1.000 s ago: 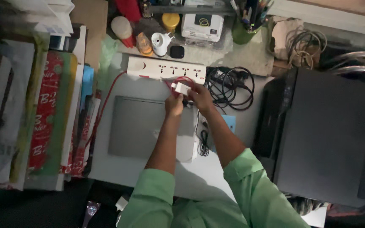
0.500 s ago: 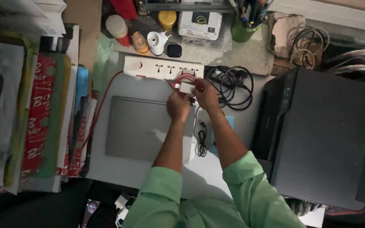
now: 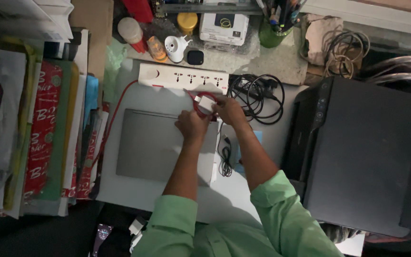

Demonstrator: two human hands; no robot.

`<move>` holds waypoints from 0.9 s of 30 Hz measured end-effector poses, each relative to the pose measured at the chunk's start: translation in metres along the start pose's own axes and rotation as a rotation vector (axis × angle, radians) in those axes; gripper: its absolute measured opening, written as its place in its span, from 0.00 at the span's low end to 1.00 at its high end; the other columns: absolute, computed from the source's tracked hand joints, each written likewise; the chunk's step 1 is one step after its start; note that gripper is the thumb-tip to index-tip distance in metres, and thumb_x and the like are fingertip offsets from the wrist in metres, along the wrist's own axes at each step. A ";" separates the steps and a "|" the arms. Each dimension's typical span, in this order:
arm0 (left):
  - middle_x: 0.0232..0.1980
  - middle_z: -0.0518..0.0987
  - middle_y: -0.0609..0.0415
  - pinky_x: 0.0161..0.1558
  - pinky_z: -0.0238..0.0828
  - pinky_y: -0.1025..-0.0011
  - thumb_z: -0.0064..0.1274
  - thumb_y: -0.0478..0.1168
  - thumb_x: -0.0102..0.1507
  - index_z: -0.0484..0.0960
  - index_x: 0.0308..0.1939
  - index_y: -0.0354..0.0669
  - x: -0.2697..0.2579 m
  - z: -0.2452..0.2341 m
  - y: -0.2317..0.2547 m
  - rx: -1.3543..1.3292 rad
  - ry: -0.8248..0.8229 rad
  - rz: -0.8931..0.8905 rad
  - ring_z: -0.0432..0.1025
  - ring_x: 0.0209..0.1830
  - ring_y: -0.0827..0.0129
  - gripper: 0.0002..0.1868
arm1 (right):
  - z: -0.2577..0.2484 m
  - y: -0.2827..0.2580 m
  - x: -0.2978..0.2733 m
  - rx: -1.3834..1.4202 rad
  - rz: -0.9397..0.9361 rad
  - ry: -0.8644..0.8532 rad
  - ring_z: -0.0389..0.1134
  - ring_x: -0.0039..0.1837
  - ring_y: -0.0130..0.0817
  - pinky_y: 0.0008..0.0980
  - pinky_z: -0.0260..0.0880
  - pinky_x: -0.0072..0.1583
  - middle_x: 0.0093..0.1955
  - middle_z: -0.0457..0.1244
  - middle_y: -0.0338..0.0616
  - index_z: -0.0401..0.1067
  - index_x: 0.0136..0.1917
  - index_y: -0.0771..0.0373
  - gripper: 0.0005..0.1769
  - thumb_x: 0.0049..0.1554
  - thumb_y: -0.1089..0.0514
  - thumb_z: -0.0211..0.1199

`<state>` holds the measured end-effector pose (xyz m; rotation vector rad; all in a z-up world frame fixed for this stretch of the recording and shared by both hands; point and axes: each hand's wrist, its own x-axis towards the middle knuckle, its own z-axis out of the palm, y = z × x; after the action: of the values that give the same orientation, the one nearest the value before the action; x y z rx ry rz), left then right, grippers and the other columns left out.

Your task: The person organizes a cluttered desk by wiping surfaces with a cloth, coiling and arranging power cables and chargers, and placing a cap on a printer. The person also moves small boxes and a plastic bag to clear space.

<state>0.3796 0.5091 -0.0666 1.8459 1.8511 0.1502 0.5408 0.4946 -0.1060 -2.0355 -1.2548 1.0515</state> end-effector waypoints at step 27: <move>0.62 0.75 0.43 0.66 0.63 0.58 0.60 0.24 0.52 0.81 0.56 0.39 0.074 0.008 -0.038 0.012 -0.180 0.792 0.65 0.67 0.47 0.26 | 0.030 0.022 -0.025 -0.071 -0.451 0.378 0.71 0.59 0.57 0.44 0.72 0.58 0.59 0.68 0.58 0.70 0.68 0.62 0.28 0.54 0.62 0.68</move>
<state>0.3531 0.5756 -0.1110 2.4094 0.9228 0.2344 0.5202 0.4636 -0.1306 -1.7683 -1.4574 0.3985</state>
